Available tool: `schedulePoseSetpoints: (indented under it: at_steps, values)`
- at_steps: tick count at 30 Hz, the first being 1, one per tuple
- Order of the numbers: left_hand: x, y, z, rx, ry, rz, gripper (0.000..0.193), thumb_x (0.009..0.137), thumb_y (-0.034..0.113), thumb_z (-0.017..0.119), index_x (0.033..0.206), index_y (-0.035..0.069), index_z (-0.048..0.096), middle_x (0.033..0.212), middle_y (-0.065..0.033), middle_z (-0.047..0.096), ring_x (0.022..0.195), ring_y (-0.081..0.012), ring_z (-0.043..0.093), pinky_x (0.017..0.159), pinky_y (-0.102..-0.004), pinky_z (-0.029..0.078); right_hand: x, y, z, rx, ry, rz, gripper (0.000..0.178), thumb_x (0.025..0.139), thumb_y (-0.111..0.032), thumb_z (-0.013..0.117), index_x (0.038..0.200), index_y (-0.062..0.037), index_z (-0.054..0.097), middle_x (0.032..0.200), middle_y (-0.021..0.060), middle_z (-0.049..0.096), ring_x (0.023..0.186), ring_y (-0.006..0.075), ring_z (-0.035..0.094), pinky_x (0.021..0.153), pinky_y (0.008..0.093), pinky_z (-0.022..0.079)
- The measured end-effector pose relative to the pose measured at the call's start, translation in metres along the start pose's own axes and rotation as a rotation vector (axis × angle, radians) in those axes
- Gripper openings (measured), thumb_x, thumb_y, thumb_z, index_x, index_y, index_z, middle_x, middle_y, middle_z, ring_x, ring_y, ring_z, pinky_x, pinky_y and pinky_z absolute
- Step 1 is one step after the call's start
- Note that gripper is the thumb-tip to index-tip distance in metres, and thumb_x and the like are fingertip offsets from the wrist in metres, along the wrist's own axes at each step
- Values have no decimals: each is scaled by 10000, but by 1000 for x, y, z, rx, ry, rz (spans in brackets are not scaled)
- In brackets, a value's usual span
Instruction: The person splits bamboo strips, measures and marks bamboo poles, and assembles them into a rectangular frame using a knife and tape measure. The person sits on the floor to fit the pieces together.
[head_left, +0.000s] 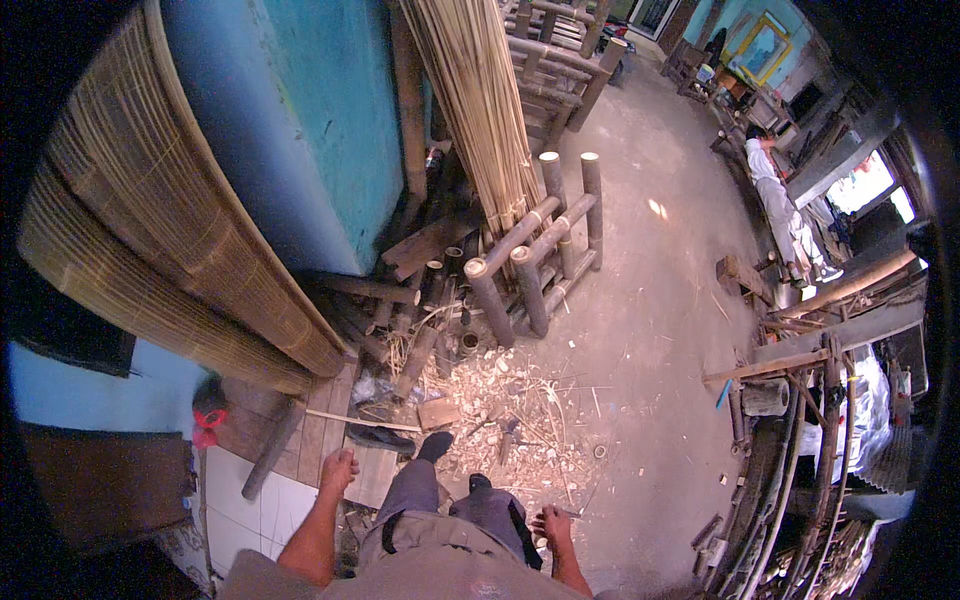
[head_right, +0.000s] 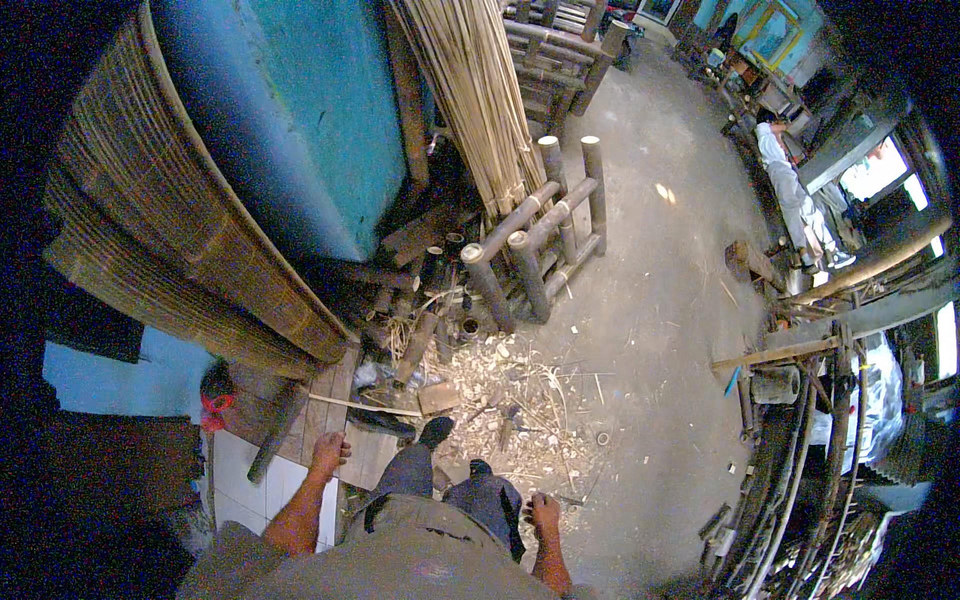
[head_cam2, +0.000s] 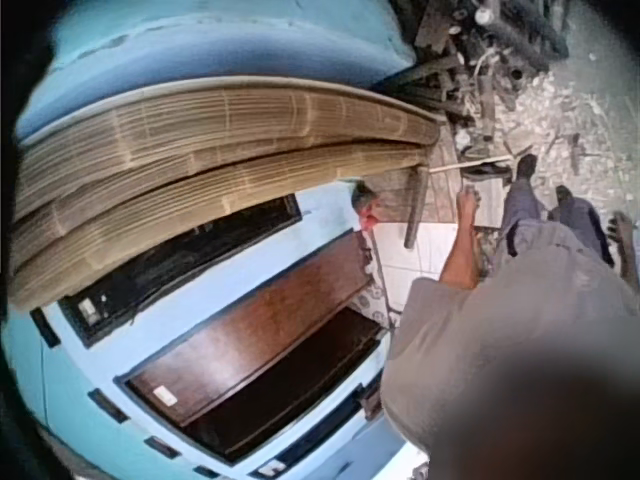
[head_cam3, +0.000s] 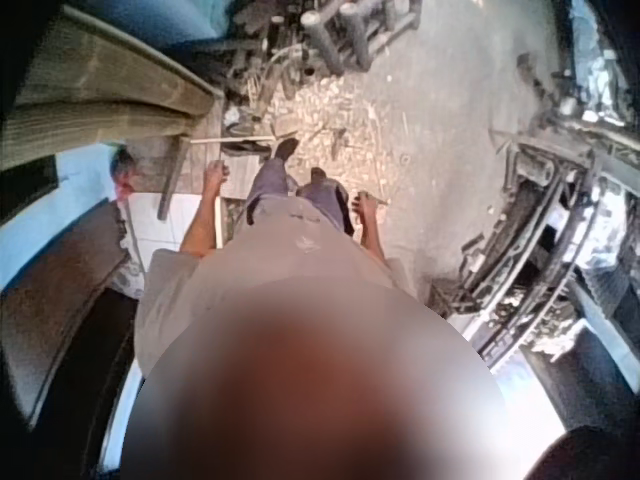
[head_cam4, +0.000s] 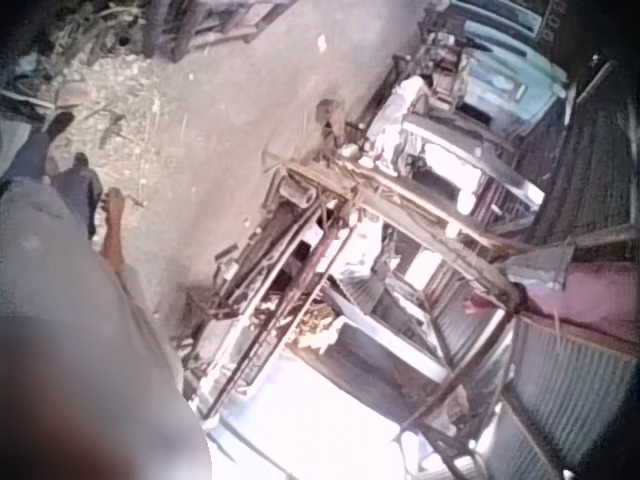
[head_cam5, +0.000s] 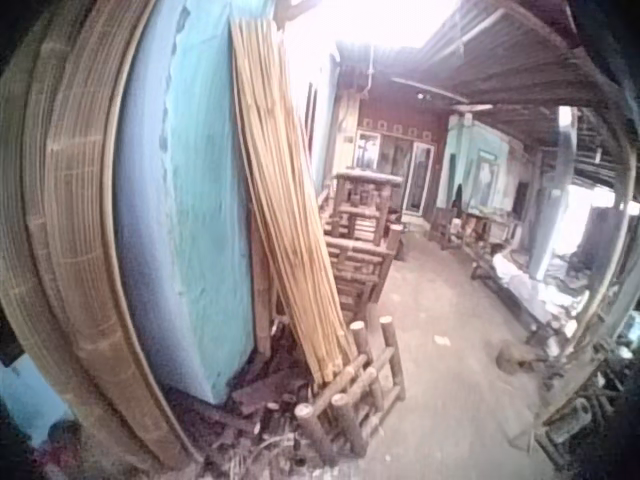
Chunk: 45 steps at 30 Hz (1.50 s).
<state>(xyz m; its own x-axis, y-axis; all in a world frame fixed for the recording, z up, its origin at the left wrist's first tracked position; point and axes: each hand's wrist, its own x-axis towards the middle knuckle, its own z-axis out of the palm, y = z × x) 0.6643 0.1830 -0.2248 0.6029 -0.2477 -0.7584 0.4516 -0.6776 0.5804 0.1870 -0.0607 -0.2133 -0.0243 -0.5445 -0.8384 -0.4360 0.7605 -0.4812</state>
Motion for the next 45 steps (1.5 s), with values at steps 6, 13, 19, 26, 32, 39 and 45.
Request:
schedulePoseSetpoints:
  at_steps: [6,13,19,26,32,39,45]
  values:
    - [43,75,7,300,-132,177,371,980,365,564,1011,7,657,825,-92,660,689,-200,647,638,-363,524,-32,-53,65,167,21,-184,374,1011,-254,565,1285,0,578,1003,146,686,768,212,700,621,325,566]
    - [55,79,75,481,-293,241,410,959,377,545,1041,5,695,971,-199,705,920,-342,676,845,-457,513,-69,53,61,199,111,167,312,1009,-277,556,1137,5,588,939,158,677,706,252,691,550,354,585]
    - [42,73,102,669,-483,366,419,941,375,541,1060,10,709,1108,-247,689,1072,-426,643,940,-485,490,-104,128,45,357,267,520,348,1003,-251,511,1275,-33,519,957,180,674,698,301,693,524,401,593]
    - [65,82,90,769,-442,418,429,959,392,549,1094,12,698,1081,-235,701,1039,-398,668,910,-468,509,-104,90,84,402,237,237,322,1011,-283,526,1162,-2,566,1033,158,657,810,283,710,595,366,599]
    - [57,99,96,833,-428,394,465,918,410,545,1072,-1,698,1130,-277,666,1094,-446,623,960,-498,479,-104,57,101,446,188,104,415,1014,-290,545,1321,-11,527,1061,170,655,805,273,708,606,347,579]
    - [21,85,118,894,-538,524,466,942,400,502,1082,-2,693,1142,-279,661,1092,-459,620,974,-516,478,-101,114,83,427,250,243,344,1009,-285,528,1231,-23,540,992,174,663,786,289,705,580,390,609]
    - [10,53,114,1128,-663,615,489,926,446,516,1081,21,701,1123,-245,684,1053,-436,646,921,-501,505,-54,227,74,623,188,252,434,996,-275,487,1344,-17,457,1090,218,638,847,366,691,626,469,604]
